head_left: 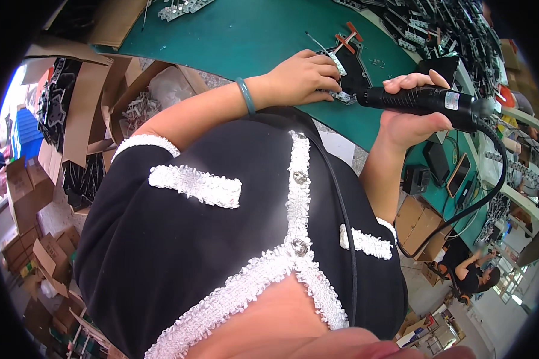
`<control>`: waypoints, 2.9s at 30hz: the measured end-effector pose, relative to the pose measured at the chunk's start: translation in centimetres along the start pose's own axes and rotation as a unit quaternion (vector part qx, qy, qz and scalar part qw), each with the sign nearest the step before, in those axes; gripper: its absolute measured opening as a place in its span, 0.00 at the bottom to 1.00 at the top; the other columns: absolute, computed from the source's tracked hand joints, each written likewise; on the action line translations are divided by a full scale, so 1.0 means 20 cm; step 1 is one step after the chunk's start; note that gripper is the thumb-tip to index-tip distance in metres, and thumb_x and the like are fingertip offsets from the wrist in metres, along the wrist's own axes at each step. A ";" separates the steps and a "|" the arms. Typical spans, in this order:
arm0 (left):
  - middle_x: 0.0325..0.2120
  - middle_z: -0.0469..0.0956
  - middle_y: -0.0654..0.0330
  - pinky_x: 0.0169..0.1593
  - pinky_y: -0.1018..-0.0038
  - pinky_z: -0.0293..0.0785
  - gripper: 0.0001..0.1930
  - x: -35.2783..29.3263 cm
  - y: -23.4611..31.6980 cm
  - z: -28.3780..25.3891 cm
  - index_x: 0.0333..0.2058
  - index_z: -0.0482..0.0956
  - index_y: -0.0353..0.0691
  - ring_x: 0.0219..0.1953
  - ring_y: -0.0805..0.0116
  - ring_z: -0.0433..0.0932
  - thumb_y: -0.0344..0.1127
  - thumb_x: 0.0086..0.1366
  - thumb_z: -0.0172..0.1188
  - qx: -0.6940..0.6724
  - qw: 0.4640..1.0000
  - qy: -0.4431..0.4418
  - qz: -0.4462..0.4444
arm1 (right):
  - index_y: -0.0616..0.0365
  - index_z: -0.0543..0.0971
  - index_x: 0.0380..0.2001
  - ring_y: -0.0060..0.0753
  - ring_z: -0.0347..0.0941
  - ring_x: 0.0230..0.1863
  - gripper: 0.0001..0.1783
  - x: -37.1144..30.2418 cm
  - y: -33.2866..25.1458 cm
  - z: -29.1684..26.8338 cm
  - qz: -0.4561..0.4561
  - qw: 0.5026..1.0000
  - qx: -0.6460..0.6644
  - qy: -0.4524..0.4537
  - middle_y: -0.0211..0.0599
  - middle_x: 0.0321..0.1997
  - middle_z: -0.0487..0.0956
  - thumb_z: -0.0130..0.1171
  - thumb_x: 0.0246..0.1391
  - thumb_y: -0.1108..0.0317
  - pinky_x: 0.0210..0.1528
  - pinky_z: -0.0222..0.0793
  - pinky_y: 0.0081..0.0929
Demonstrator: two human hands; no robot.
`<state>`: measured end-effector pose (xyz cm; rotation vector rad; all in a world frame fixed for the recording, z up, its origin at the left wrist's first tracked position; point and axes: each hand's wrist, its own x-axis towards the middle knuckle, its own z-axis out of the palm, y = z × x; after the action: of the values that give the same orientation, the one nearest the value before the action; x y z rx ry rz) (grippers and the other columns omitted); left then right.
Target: The recorder is assembling electronic components, specifically fan or heat sink units, using a handheld electric screwdriver at a manual workstation.
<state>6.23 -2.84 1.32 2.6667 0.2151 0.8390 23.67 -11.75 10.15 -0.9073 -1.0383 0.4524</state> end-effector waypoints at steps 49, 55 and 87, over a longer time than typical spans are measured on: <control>0.43 0.77 0.51 0.52 0.54 0.63 0.12 0.69 -0.31 0.18 0.38 0.81 0.38 0.53 0.54 0.71 0.31 0.54 0.59 0.173 0.944 -0.190 -0.208 | 0.57 0.67 0.47 0.32 0.73 0.24 0.46 -0.12 -0.15 -0.33 -0.028 0.996 0.009 0.084 0.37 0.27 0.73 0.52 0.43 0.24 0.29 0.73 0.30; 0.28 0.77 0.53 0.35 0.68 0.73 0.04 0.54 -0.09 -0.08 0.35 0.73 0.35 0.31 0.56 0.78 0.26 0.61 0.56 -0.240 0.961 0.013 -0.138 | 0.55 0.67 0.47 0.31 0.72 0.23 0.44 -0.12 -0.19 -0.37 -0.051 0.993 0.047 0.094 0.35 0.29 0.72 0.52 0.45 0.25 0.30 0.73 0.31; 0.25 0.79 0.63 0.32 0.76 0.72 0.05 0.21 0.20 -0.23 0.24 0.81 0.38 0.27 0.73 0.76 0.27 0.51 0.70 -0.308 0.940 0.002 -0.150 | 0.55 0.68 0.46 0.34 0.72 0.20 0.47 0.03 -0.30 0.03 -0.064 0.972 0.224 0.004 0.37 0.26 0.72 0.48 0.42 0.21 0.23 0.72 0.31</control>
<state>7.17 -4.27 8.40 1.9845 0.2931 0.6732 22.95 -14.52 15.51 -0.4366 -0.9289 0.5460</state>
